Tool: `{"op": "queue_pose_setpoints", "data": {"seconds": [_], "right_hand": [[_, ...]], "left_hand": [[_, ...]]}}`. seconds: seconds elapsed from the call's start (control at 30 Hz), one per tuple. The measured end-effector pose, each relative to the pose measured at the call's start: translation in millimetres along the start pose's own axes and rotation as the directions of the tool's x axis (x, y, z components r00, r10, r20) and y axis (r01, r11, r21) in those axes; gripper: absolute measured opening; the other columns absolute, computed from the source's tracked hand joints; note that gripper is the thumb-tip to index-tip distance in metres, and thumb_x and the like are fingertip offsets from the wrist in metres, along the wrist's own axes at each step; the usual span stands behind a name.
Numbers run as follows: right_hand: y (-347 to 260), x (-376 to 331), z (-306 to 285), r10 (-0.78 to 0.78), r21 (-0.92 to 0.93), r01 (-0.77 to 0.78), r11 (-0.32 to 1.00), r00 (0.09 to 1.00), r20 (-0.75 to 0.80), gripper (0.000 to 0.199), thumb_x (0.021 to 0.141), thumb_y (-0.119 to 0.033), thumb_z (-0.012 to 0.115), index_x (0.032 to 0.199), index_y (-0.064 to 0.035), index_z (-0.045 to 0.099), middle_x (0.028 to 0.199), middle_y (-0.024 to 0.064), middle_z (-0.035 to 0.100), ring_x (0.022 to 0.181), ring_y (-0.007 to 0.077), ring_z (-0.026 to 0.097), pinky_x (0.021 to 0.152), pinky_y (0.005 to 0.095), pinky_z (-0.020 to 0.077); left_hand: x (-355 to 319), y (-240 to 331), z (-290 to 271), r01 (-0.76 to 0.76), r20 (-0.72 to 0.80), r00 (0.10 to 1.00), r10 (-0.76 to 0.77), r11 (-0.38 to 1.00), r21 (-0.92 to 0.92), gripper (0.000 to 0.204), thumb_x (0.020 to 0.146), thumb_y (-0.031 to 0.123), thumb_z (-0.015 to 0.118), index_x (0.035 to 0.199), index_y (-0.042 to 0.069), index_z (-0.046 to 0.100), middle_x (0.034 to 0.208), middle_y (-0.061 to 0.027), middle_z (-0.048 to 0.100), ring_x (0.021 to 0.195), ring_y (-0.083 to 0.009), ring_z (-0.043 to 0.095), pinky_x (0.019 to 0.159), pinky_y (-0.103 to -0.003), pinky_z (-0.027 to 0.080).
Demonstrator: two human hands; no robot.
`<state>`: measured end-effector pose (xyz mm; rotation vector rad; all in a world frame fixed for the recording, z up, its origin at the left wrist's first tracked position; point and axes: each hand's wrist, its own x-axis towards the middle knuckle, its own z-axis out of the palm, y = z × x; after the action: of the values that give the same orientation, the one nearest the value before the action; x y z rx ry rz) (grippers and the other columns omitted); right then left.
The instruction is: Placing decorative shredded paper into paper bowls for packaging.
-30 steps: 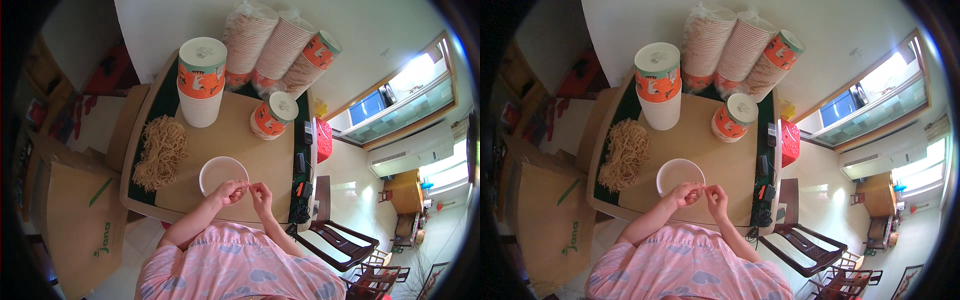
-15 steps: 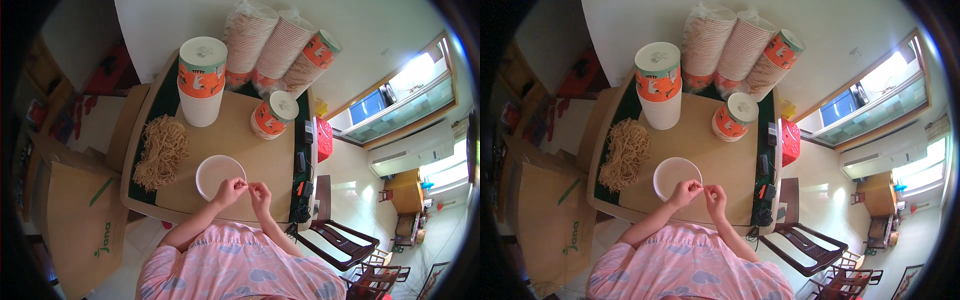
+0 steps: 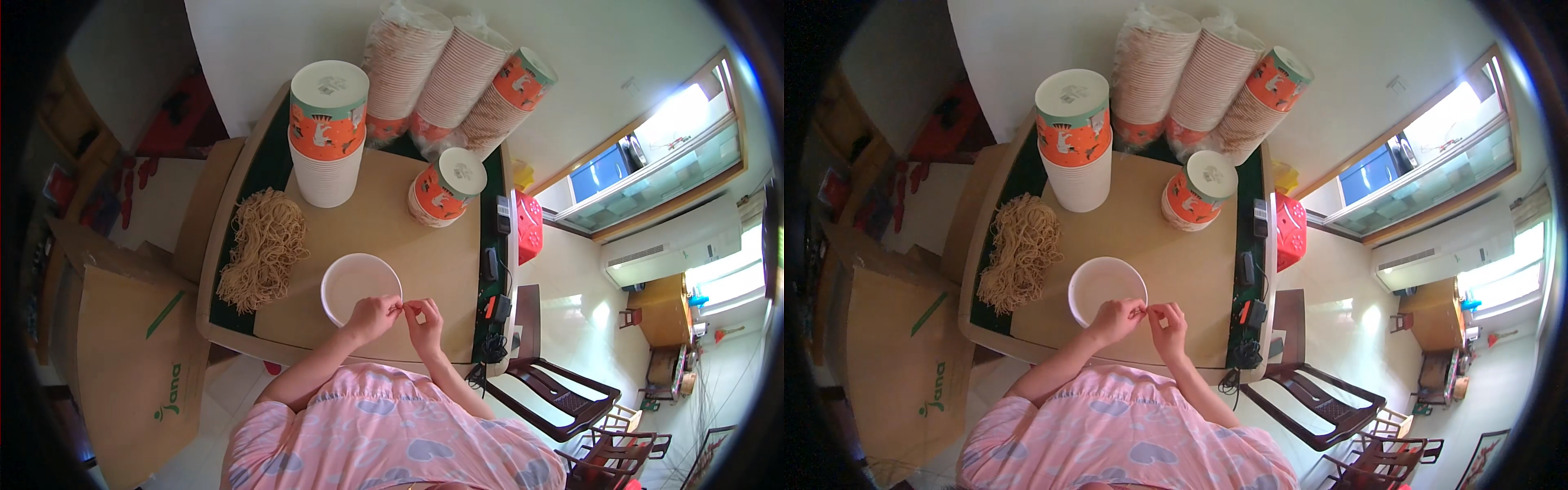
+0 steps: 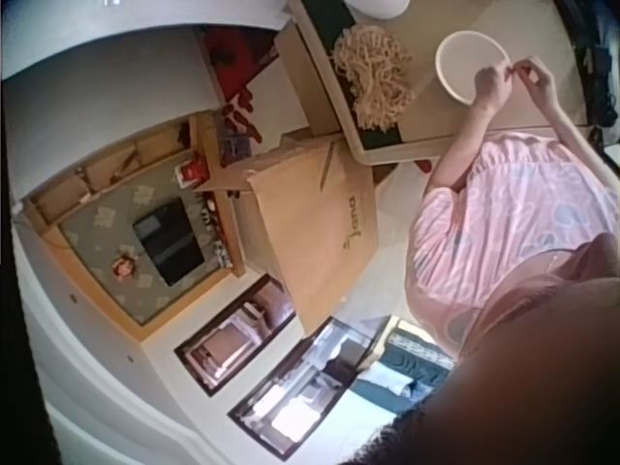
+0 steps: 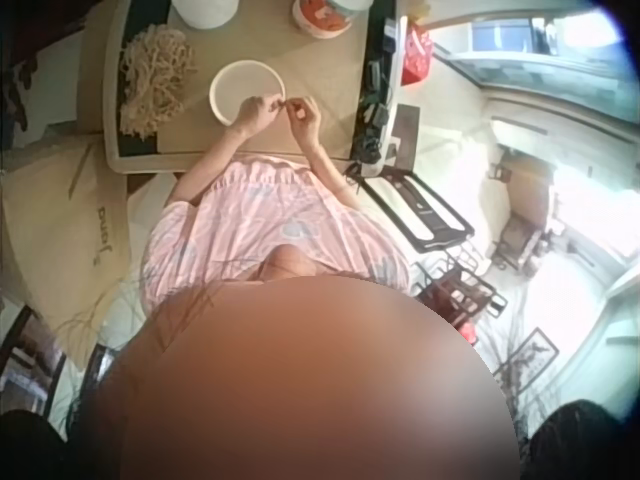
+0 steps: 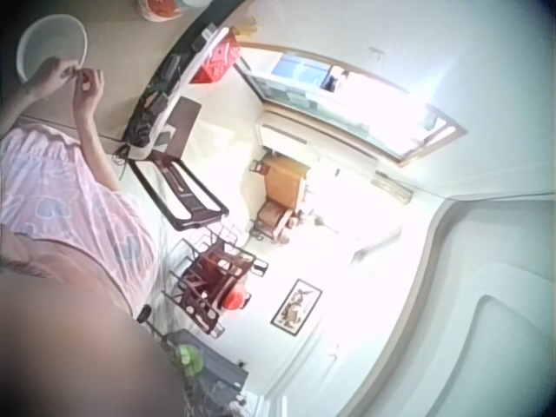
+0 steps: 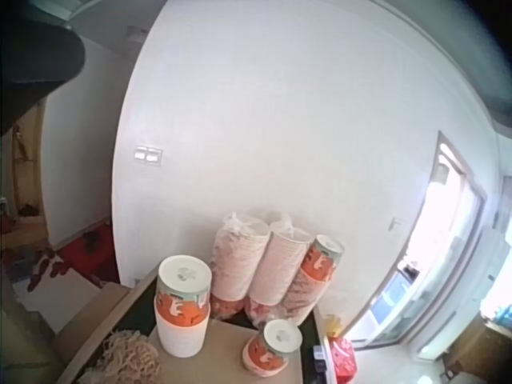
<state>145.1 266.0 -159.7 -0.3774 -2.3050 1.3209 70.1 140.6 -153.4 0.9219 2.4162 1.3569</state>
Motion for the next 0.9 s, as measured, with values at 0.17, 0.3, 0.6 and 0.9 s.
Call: {"op": "queue_pose_setpoints", "data": {"seconds": [0.17,0.3,0.6,0.9], "right_hand": [[0.0,2.3,-2.2,-0.012,0.016,0.011,1.0,1.0,0.022,0.009,0.075,0.003,0.063,0.082,-0.0023,0.063,0.074,0.0075,0.057,0.066,0.0154,0.055,0.06,0.0254,0.0444],[0.5,6.7,-4.1,-0.014,0.047,0.01,0.999,0.997,0.079,0.011,0.074,0.003,0.063,0.085,-0.0016,0.064,0.078,0.0075,0.058,0.07,0.0156,0.056,0.064,0.0253,0.0454],[5.6,11.3,-8.3,-0.01,0.056,0.001,0.998,0.988,0.154,0.012,0.074,0.002,0.065,0.085,-0.0013,0.065,0.08,0.0076,0.059,0.074,0.0158,0.056,0.067,0.0254,0.0457],[4.6,14.3,-6.3,-0.014,0.076,0.003,0.997,0.988,0.152,0.012,0.073,0.002,0.067,0.084,-0.0012,0.066,0.081,0.0077,0.059,0.074,0.0164,0.058,0.066,0.0257,0.0461]], "left_hand": [[0.8,-0.9,-1.0,0.063,0.033,0.998,-0.059,0.991,-0.117,0.009,0.076,0.016,0.063,0.079,0.007,0.06,0.064,-0.0105,0.061,0.06,-0.0287,0.06,0.054,-0.038,0.047],[1.9,0.5,-3.0,0.103,0.039,0.994,-0.098,0.984,-0.144,0.01,0.077,0.015,0.062,0.079,0.006,0.06,0.064,-0.0106,0.061,0.059,-0.0283,0.06,0.054,-0.037,0.047],[2.5,-2.7,-0.5,0.099,0.007,0.995,-0.1,0.971,-0.219,0.009,0.077,0.012,0.062,0.082,0.004,0.061,0.065,-0.0104,0.062,0.059,-0.0256,0.062,0.054,-0.034,0.048],[3.8,-3.7,-4.2,0.071,0.003,0.997,-0.072,0.968,-0.242,0.011,0.078,0.011,0.061,0.084,0.002,0.063,0.056,-0.008,0.055,0.049,-0.0135,0.053,0.048,-0.028,0.042]]}}
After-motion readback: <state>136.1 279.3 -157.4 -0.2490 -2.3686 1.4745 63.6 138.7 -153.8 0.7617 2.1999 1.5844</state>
